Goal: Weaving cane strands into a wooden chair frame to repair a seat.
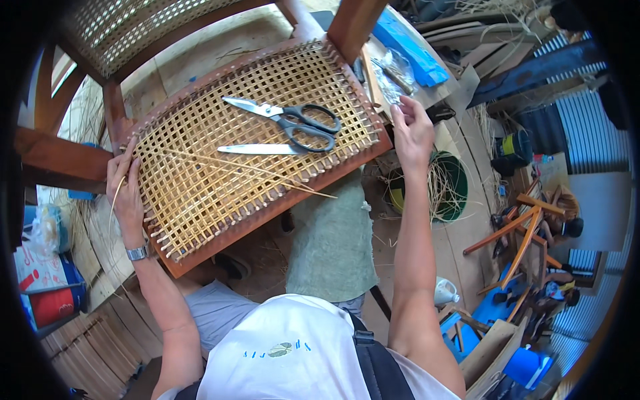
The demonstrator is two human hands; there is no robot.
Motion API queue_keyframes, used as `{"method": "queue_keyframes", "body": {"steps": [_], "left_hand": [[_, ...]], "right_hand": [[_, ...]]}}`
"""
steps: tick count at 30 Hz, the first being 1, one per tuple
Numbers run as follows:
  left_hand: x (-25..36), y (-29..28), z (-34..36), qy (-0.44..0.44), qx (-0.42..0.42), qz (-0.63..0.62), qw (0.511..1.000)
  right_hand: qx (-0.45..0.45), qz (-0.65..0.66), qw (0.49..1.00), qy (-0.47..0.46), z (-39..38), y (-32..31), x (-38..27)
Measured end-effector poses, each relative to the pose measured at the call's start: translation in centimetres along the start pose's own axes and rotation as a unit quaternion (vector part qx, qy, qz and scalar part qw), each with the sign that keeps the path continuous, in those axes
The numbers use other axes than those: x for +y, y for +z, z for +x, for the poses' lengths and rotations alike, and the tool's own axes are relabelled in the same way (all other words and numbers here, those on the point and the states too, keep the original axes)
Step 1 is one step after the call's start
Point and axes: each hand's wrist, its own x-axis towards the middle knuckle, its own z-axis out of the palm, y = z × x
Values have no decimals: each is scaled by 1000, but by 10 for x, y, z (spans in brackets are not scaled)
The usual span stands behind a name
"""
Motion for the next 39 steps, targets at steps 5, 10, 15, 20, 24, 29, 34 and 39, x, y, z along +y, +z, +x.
{"method": "queue_keyframes", "body": {"steps": [5, 10, 15, 20, 24, 29, 34, 39], "left_hand": [[4, 5, 2, 15, 2, -5, 1000], [2, -4, -3, -14, 4, 18, 1000], [-13, 2, -7, -4, 30, 39, 999], [0, -5, -8, -10, 61, 67, 996], [1, -1, -6, 20, 59, 59, 996], [-10, 5, -10, 4, 64, 49, 997], [-9, 1, -11, 17, 63, 61, 996], [-12, 1, -12, 24, 75, 55, 995]], "right_hand": [[-21, -45, 999, 13, 32, 14, 7], [-107, -123, 986, -27, 112, 66, 35], [-195, 30, 980, 22, 131, 59, 61], [36, 327, 939, 95, -6, 27, -40], [-97, 287, 950, -78, -101, 56, -99], [-235, 117, 907, -330, -126, 134, -167], [-300, -12, 882, -364, -128, 151, -193], [-310, -79, 888, -330, -135, 153, -199]]}}
